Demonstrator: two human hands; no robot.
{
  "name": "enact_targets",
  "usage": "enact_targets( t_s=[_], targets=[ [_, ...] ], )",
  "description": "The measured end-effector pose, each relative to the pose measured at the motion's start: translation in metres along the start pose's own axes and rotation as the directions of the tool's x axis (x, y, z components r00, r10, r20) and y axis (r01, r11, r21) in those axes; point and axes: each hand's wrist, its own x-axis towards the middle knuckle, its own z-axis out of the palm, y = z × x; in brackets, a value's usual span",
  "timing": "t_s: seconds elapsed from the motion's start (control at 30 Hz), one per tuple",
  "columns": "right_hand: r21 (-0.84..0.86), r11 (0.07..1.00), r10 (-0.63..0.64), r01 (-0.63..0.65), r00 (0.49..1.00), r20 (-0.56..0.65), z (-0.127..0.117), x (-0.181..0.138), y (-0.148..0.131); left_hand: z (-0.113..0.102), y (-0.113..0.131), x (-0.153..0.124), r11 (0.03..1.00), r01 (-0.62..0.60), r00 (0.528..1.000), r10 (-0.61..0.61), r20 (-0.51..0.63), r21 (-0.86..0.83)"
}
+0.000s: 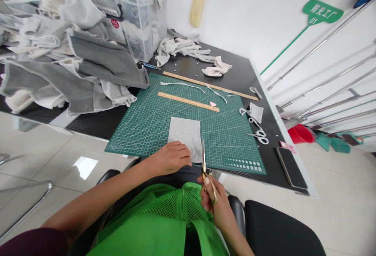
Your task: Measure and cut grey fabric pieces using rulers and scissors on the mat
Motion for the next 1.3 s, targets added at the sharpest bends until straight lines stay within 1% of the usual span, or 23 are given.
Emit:
enact_targets(
  t_s=[0.17, 0.57, 0.8, 0.93, 1.3],
  targets=[
    [-0.012, 1.000, -0.002, 0.002, 1.000, -0.006, 0.0014, 0.0003, -0.0030, 0.0004, 0.0000, -0.0004, 1.000, -0.002, 1.000, 0.002, 0.001, -0.012],
    [0.029, 1.000, -0.007, 0.008, 1.000, -0.011, 0.0007, -0.0001, 0.0002, -0.0004, -0.0002, -0.0003, 1.000, -0.003, 1.000, 0.003, -0.013, -0.019],
    [-0.021, 1.000, 0.001, -0.001, 1.000, -0.010, 0.0014, -0.0027, -0.0045, -0.0019, -0.0005, 0.0001, 1.000, -0.009, 1.000, 0.009, -0.005, -0.025],
    [-0.007, 1.000, -0.007, 0.007, 1.000, 0.005, 0.0012, -0.0026, -0.0011, -0.0018, -0.0008, -0.0002, 1.000, -0.010, 1.000, 0.009, -0.005, -0.029],
    [0.003, 1.000, -0.004, 0.004, 1.000, -0.005, 0.0038, -0.0057, 0.0032, -0.0014, -0.0009, 0.0001, 1.000, -0.020, 1.000, 0.020, -0.017, -0.018]
  ],
)
